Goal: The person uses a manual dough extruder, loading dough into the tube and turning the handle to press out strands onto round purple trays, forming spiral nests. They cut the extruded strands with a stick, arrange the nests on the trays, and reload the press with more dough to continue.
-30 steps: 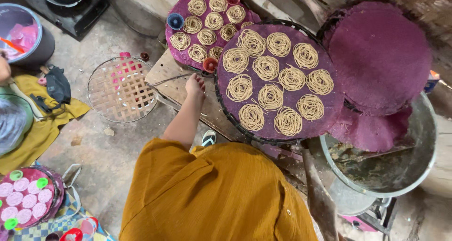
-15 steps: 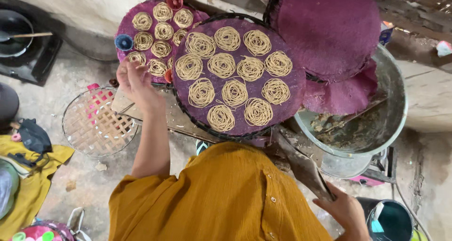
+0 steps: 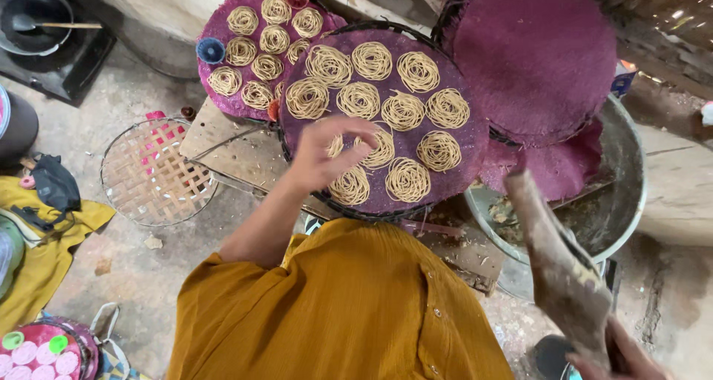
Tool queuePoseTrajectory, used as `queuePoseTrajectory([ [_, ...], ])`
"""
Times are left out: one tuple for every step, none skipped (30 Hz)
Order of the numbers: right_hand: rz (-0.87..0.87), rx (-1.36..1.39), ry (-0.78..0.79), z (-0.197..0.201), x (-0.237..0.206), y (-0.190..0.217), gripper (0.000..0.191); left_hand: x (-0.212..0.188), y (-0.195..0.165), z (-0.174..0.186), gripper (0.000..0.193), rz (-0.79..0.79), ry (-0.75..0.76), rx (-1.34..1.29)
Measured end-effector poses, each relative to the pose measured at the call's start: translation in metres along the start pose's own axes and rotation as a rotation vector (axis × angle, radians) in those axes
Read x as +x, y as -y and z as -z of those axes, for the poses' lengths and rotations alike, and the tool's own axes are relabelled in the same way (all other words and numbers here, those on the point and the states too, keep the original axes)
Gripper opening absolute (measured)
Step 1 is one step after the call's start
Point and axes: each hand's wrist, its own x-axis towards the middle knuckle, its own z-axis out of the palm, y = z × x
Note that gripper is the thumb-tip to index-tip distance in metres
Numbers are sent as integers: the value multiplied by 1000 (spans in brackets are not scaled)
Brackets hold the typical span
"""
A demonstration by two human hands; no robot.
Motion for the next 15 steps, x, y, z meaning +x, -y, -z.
queuePoseTrajectory([
  [101,109,16,-11,9,19,83,4,-6,-20,47,-43,104,175],
  [210,209,55,-24,16,39,83,10,-10,-41,65,-88,210,355],
  [333,271,95,-40,25,61,82,20,-10,-63,81,-187,260,467],
  [446,321,140,-56,34,85,81,26,-8,-79,98,-285,312,577],
  [553,333,184,-74,41,108,81,27,-4,-87,103,-198,280,357],
  [641,273,215,-91,46,131,80,24,1,-92,107,-111,244,135],
  [738,215,252,-109,49,152,84,20,9,-95,112,-25,206,-85],
  [837,154,287,-121,55,171,87,13,18,-91,113,-68,131,-80],
  [966,203,390,-127,65,187,89,4,27,-81,114,-115,56,-74],
  [1095,251,494,-131,78,200,91,-6,36,-68,114,-162,-18,-69],
  [1221,299,597,-136,92,210,93,-14,45,-54,111,-155,-76,-63],
  [1098,276,442,-139,108,215,78,-26,51,-37,108,-134,-128,-50],
  [966,253,291,-142,125,217,65,-37,54,-18,105,-106,-189,-41],
  [732,123,108,-146,144,217,54,-46,56,-1,102,-84,-240,-33],
  [494,-8,-63,-152,162,215,45,-57,54,18,98,-61,-299,-31],
])
